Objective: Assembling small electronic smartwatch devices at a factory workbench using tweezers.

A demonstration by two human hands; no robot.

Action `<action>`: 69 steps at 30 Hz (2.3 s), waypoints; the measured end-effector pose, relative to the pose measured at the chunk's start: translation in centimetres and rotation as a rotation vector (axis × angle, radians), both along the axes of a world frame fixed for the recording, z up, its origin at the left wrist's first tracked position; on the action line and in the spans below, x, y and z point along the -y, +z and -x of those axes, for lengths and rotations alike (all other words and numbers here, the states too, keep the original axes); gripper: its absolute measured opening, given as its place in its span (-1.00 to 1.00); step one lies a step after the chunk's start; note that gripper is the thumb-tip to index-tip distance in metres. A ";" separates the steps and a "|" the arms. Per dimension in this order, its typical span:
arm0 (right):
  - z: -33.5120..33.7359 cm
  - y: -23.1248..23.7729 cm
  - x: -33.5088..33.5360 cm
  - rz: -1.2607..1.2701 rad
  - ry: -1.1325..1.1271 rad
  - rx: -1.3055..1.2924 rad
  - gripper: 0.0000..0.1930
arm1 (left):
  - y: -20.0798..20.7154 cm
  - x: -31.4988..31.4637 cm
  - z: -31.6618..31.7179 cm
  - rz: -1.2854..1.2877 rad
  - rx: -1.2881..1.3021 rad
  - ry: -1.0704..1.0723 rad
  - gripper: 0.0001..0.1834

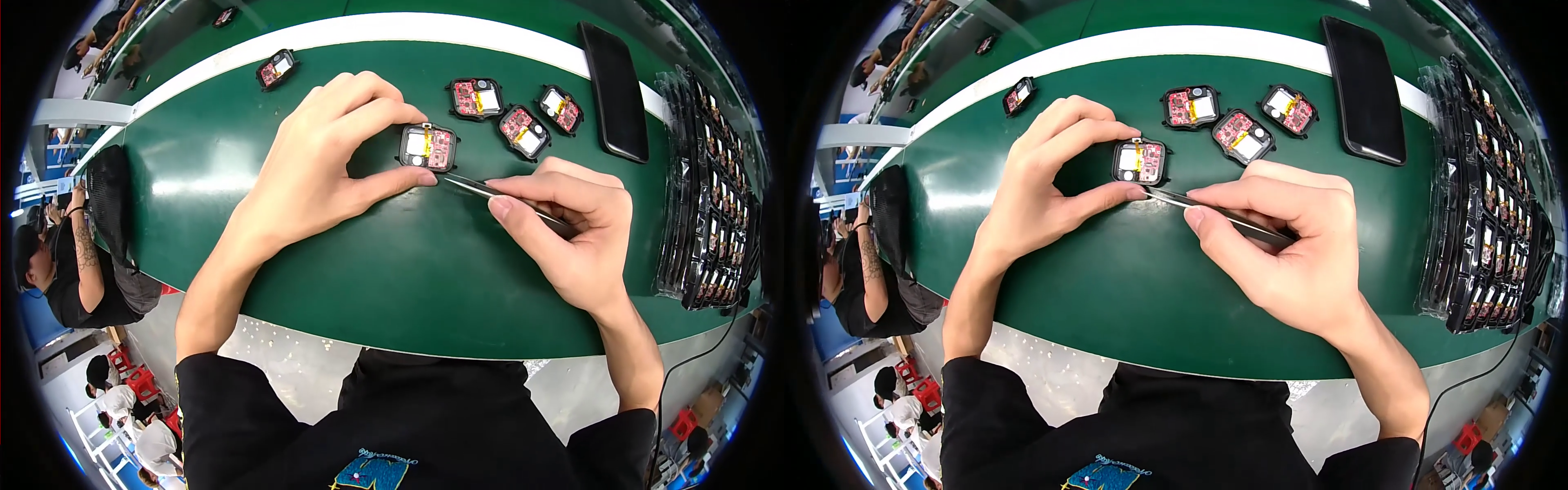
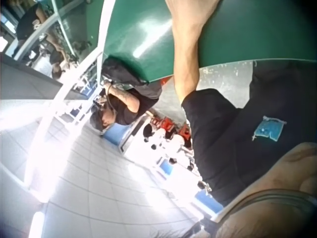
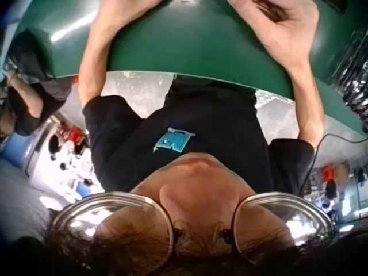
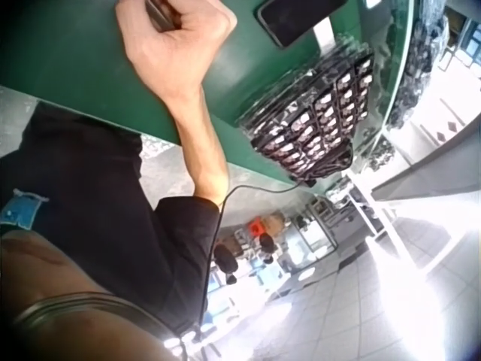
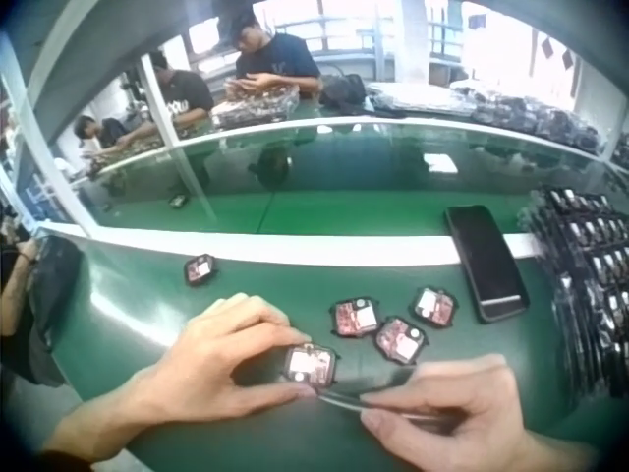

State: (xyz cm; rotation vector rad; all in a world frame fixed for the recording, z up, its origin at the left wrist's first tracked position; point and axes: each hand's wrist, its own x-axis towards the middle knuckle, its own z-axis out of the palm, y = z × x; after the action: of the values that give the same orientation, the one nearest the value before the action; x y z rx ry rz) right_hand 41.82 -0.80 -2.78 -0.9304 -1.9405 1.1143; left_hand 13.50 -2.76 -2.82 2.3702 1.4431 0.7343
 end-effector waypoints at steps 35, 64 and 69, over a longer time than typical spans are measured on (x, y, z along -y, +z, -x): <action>0.6 -1.3 -0.5 -0.183 0.044 0.112 -0.86 | -0.8 -0.6 0.1 0.154 0.157 -0.204 -0.37; -0.7 -1.3 -0.6 -0.029 -0.017 -0.068 -0.84 | 35.1 -14.8 -5.6 -0.588 0.043 0.063 -0.52; -0.4 -1.2 0.0 -0.051 -0.004 -0.107 -0.82 | 37.3 -19.7 -6.8 -0.504 -0.165 0.204 -0.44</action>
State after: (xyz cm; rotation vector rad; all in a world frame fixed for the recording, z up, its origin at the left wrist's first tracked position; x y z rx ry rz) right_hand 42.26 -0.76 -4.01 -0.8301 -1.8702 1.0857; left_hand 20.26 16.90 34.49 2.7284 1.7576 1.0860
